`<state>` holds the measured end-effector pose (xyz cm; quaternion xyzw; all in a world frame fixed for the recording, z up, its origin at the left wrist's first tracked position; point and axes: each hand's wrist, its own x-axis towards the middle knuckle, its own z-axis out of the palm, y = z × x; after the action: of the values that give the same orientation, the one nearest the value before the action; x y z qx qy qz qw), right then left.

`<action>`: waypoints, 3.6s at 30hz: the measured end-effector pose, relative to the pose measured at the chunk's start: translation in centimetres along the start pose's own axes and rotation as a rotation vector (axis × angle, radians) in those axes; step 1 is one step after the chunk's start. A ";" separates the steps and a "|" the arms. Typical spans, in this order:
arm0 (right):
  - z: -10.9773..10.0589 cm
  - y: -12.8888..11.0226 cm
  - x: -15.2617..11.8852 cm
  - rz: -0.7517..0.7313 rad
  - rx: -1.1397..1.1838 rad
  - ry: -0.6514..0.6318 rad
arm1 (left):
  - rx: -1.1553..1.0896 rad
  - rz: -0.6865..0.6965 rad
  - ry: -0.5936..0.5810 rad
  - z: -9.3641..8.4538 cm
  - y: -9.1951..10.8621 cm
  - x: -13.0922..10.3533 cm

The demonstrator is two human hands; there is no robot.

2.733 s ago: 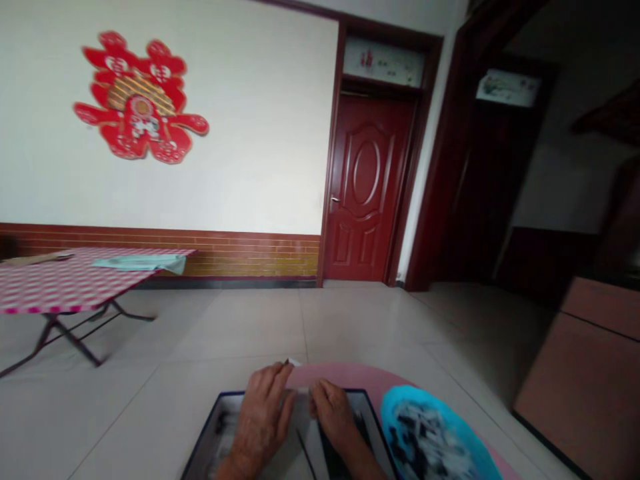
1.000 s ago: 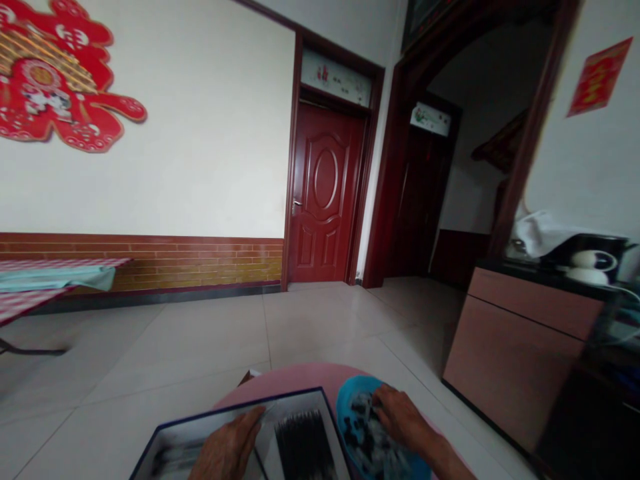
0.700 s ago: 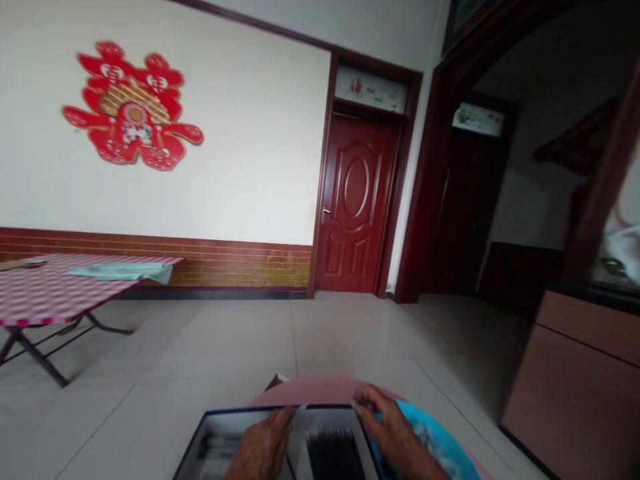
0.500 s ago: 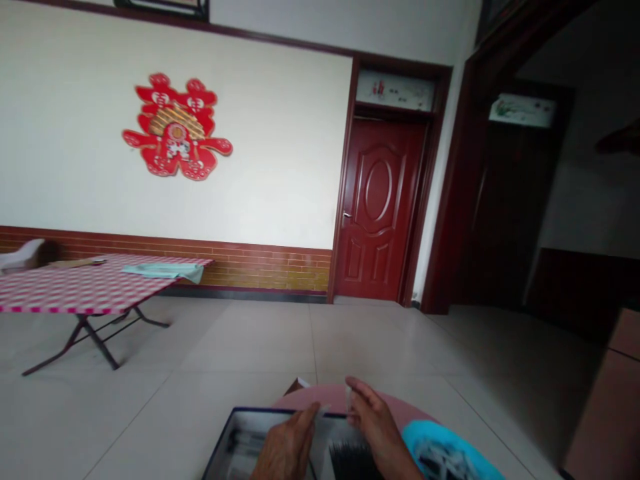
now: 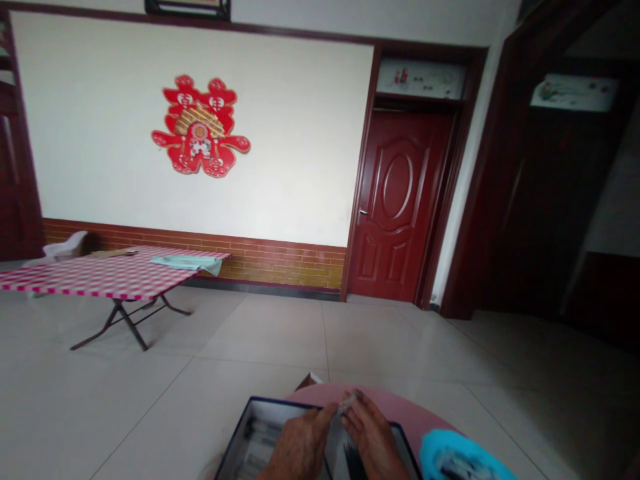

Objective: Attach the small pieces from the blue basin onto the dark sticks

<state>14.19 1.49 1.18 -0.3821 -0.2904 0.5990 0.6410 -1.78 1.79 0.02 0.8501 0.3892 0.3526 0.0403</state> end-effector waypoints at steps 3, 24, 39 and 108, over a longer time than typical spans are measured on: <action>0.1 0.5 0.0 0.013 -0.046 -0.001 | -0.043 -0.006 -0.008 -0.1 0.0 0.0; 1.5 -2.2 -1.9 -0.045 -0.237 -0.121 | -1.045 -0.665 -0.284 -1.8 1.5 1.1; 0.1 0.5 -0.5 -0.024 -0.187 -0.092 | -0.548 -0.206 -0.031 -0.1 0.6 0.9; 1.4 -0.7 -1.9 0.073 -0.112 -0.177 | -1.163 -0.707 -0.283 -1.3 2.4 1.0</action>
<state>13.21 -0.16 2.74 -0.3732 -0.3648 0.6364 0.5681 -0.64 0.50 2.36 0.5504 0.3815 0.3555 0.6520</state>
